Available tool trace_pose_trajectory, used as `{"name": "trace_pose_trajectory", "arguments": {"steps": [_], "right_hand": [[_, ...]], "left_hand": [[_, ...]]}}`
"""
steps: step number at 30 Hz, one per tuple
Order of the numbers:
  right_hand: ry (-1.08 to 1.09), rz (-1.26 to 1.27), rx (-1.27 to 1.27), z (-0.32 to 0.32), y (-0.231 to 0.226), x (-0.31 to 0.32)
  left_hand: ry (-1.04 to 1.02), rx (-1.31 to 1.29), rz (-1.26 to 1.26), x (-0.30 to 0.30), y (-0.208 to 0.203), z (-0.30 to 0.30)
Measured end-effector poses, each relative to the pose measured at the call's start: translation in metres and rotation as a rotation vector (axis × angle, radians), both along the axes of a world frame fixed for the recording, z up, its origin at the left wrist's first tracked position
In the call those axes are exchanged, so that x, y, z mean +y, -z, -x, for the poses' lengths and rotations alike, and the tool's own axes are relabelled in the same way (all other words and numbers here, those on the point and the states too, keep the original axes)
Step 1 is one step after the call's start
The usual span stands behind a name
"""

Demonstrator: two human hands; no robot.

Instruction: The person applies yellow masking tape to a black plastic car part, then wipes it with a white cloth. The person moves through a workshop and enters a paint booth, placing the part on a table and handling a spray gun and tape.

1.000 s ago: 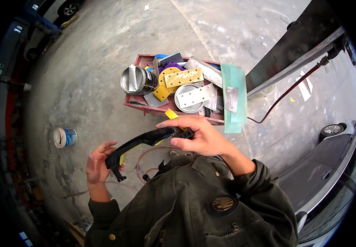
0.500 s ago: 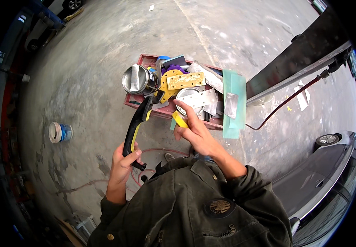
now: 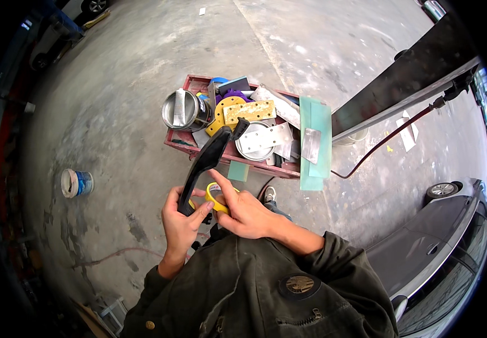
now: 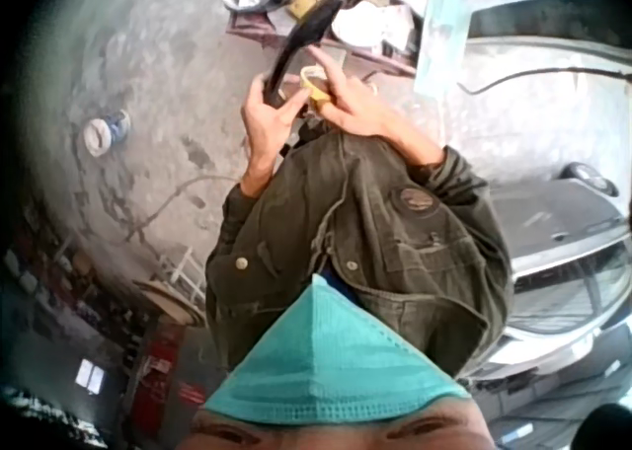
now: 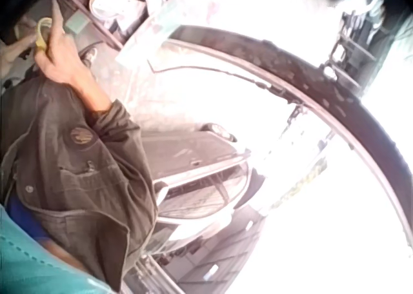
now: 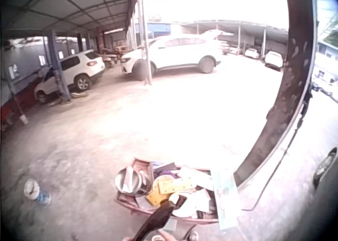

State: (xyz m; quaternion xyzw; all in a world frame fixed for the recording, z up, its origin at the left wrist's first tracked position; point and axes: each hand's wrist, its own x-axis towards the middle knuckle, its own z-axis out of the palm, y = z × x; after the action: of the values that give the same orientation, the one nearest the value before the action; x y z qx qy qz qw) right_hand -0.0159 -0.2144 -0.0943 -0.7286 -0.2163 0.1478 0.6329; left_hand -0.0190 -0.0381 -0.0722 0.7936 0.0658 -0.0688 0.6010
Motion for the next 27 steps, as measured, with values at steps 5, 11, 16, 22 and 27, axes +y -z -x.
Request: {"name": "trace_pose_trajectory", "arguments": {"steps": [5, 11, 16, 22, 27], "right_hand": [[-0.010, 0.044, -0.003, 0.001, 0.000, 0.001], [0.179, -0.128, 0.205, 0.001, 0.019, 0.002], [0.314, -0.453, 0.301, -0.025, 0.013, -0.016], [0.590, -0.570, 0.456, -0.036, -0.013, -0.008], [0.683, -0.605, 0.481, -0.038, -0.005, -0.009]], "left_hand": [[-0.013, -0.024, 0.013, 0.001, 0.002, 0.002], [-0.049, -0.073, 0.037, -0.001, 0.013, 0.002], [-0.030, -0.131, -0.192, -0.003, 0.007, 0.005], [0.022, -0.125, -0.176, -0.010, 0.012, 0.010], [0.060, -0.056, -0.081, -0.010, 0.015, 0.011]]}}
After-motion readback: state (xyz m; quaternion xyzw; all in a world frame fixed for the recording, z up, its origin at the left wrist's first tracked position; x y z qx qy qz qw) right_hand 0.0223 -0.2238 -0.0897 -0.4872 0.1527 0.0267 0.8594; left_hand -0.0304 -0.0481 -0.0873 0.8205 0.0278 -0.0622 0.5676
